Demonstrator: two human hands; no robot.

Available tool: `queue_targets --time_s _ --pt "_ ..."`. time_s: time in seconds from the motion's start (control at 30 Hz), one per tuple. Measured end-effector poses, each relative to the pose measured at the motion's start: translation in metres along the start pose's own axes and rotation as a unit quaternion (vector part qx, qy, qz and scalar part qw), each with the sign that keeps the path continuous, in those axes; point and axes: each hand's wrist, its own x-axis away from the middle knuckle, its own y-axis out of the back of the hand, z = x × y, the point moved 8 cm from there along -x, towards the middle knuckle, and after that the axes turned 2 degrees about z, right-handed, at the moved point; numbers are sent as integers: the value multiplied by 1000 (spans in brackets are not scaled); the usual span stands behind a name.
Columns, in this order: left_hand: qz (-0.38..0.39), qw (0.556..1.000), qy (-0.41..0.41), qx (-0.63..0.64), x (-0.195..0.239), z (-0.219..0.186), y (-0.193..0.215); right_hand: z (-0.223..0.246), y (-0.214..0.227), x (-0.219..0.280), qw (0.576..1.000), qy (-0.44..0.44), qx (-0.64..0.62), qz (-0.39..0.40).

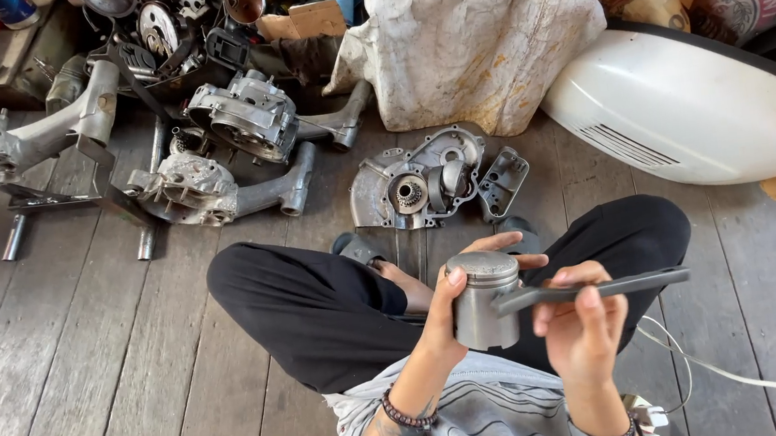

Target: Inspecting a motorcycle piston and fitting a brake shoe into an engine casing.

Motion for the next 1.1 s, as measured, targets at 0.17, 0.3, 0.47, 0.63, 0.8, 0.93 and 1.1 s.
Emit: queue_targets --time_s 0.17,0.3,0.47,0.63,0.8,0.93,1.1 --pt "-6 998 -13 -54 1 -7 -3 3 -6 -1 1000 15 24 11" --pt "-22 998 -10 -57 1 -6 4 -3 8 -2 999 22 30 -5" --pt "-27 998 6 -59 0 -8 6 -3 -1 3 999 3 52 -2" --pt "-47 996 -56 -54 -7 -1 9 -8 4 -1 997 72 4 12" --pt "-47 995 -50 -65 -7 -2 12 -7 -4 2 997 71 -8 9" --pt "-53 993 -4 -106 -7 4 17 -5 0 4 997 69 2 18" --pt "-40 995 -25 -85 -9 3 11 -3 6 -5 996 86 8 -6"
